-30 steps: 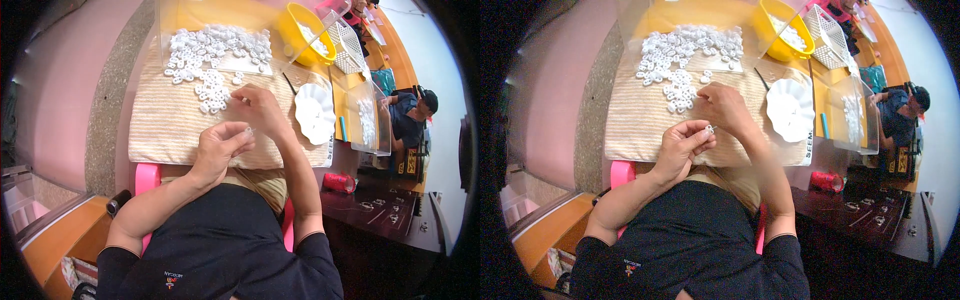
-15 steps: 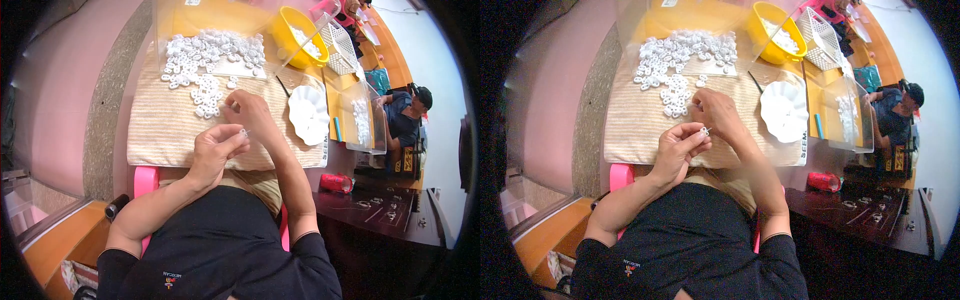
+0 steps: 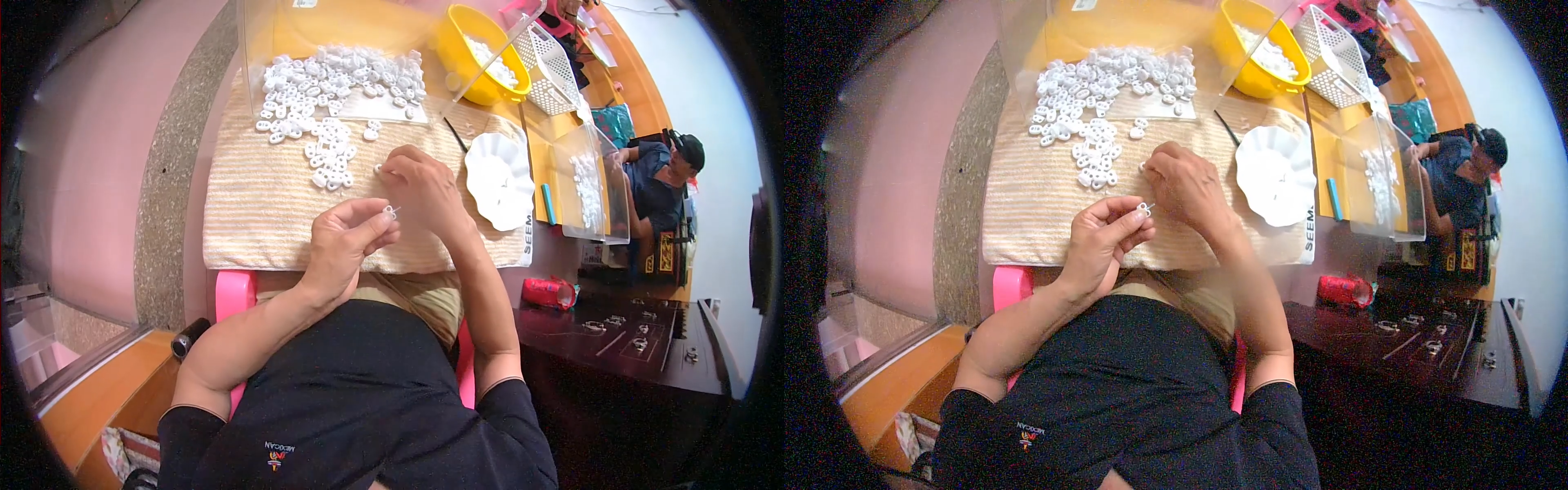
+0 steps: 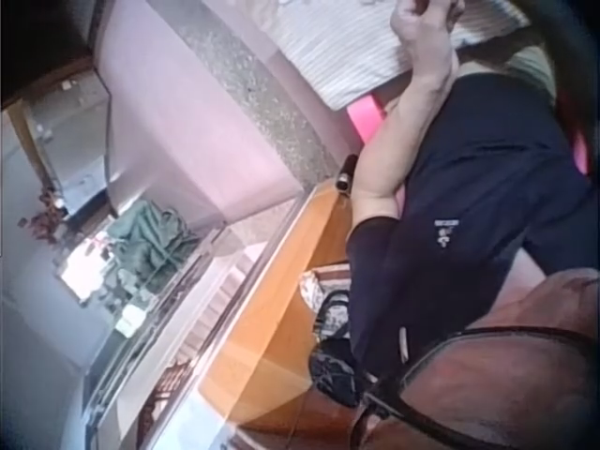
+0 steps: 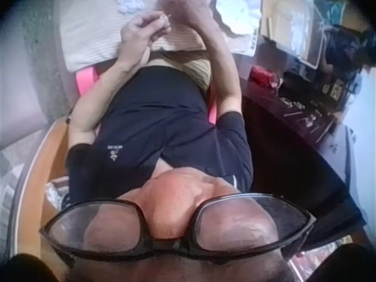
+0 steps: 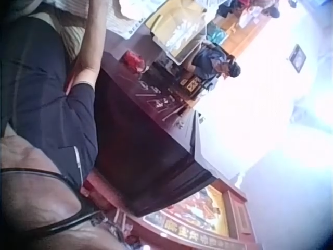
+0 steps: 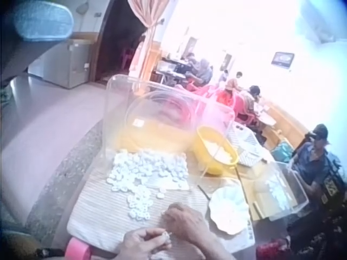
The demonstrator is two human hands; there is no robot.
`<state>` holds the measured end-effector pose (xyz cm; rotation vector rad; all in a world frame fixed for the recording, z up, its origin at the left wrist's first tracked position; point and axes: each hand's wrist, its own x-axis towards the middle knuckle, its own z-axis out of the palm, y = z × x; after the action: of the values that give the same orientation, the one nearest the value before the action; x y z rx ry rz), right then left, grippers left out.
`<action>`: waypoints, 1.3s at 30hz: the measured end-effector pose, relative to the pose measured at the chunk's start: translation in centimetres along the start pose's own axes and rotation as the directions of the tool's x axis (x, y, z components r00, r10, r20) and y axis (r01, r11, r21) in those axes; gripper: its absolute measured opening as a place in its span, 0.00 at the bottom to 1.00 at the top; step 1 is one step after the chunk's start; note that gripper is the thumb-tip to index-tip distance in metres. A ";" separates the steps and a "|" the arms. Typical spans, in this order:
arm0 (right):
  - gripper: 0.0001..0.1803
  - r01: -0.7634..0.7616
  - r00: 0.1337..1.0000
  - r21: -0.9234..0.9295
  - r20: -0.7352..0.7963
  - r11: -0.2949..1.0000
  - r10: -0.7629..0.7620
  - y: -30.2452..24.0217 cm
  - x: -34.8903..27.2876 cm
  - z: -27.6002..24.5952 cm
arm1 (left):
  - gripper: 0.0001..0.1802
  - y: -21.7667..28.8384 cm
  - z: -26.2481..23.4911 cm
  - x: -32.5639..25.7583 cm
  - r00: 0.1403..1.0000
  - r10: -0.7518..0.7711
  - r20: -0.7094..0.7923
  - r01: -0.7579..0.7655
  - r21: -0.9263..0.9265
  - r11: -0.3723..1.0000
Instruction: Manually assembling and inspecting small white plastic components at a workstation.
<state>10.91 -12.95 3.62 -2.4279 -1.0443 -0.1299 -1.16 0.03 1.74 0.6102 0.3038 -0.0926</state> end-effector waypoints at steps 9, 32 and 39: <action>0.10 -0.117 0.986 -0.004 0.116 0.993 0.117 -0.4 1.1 -0.2 | 0.09 0.1 -0.1 0.1 1.000 -0.005 -0.011 0.005 -0.004 1.000; 0.12 -0.361 0.904 0.304 0.346 0.881 0.251 0.5 -0.9 -1.8 | 0.08 0.1 -0.4 0.4 0.999 -0.032 -0.018 0.032 -0.010 0.999; 0.14 -0.522 0.846 0.559 0.436 0.644 0.308 1.6 -3.5 -1.7 | 0.07 0.1 -0.5 0.6 0.999 -0.048 -0.026 0.048 0.013 0.999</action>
<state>9.70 -17.03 3.53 -1.9590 -0.4616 0.6926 -0.67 0.44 1.21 0.6185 0.3432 -0.1332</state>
